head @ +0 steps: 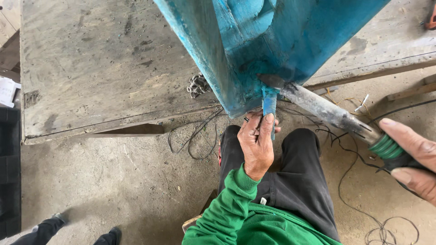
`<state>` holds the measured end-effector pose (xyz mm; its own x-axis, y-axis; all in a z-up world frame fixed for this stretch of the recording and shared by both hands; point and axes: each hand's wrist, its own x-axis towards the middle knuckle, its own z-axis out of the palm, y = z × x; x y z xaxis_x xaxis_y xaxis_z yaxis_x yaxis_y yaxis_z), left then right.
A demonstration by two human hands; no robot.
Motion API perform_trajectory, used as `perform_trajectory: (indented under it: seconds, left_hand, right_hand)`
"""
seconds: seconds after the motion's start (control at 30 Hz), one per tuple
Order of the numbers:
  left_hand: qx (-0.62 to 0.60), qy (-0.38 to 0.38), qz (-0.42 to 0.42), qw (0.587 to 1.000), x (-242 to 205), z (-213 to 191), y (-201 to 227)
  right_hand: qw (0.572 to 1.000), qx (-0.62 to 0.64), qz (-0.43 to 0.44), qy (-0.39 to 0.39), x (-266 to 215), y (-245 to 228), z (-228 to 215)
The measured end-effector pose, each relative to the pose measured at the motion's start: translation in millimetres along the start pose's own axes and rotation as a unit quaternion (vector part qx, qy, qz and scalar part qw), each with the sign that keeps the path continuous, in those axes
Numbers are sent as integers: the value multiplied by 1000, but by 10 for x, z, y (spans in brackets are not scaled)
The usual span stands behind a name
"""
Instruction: The person repairs a blue plastic bin by melting a plastic strip onto a crack using a heat gun and a soldering iron.
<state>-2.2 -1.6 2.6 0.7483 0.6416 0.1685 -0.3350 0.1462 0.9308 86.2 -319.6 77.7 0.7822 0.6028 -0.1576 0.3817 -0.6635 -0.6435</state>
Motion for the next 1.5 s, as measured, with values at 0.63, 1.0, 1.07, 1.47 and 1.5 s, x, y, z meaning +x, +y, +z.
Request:
perform_trajectory:
  seconds: [0.63,1.0,1.07,1.47,1.5]
  left_hand:
    - [3,-37,6,999,71,-27,20]
    - [42,-33,9,999,58,36,62]
    - [39,-27,17,999,55,48,52]
    - [34,-16,6,999,83,80,48]
    - [34,-14,0,999,85,79,48]
  right_hand:
    - [985,99,-75,119,-229,-336,629]
    - [969,-86,-196,123,285,211,825]
    - [957,-133,-219,133,416,192,750]
    - [935,-208,-243,152,694,48,604]
    - [934,-208,-246,155,703,49,613]
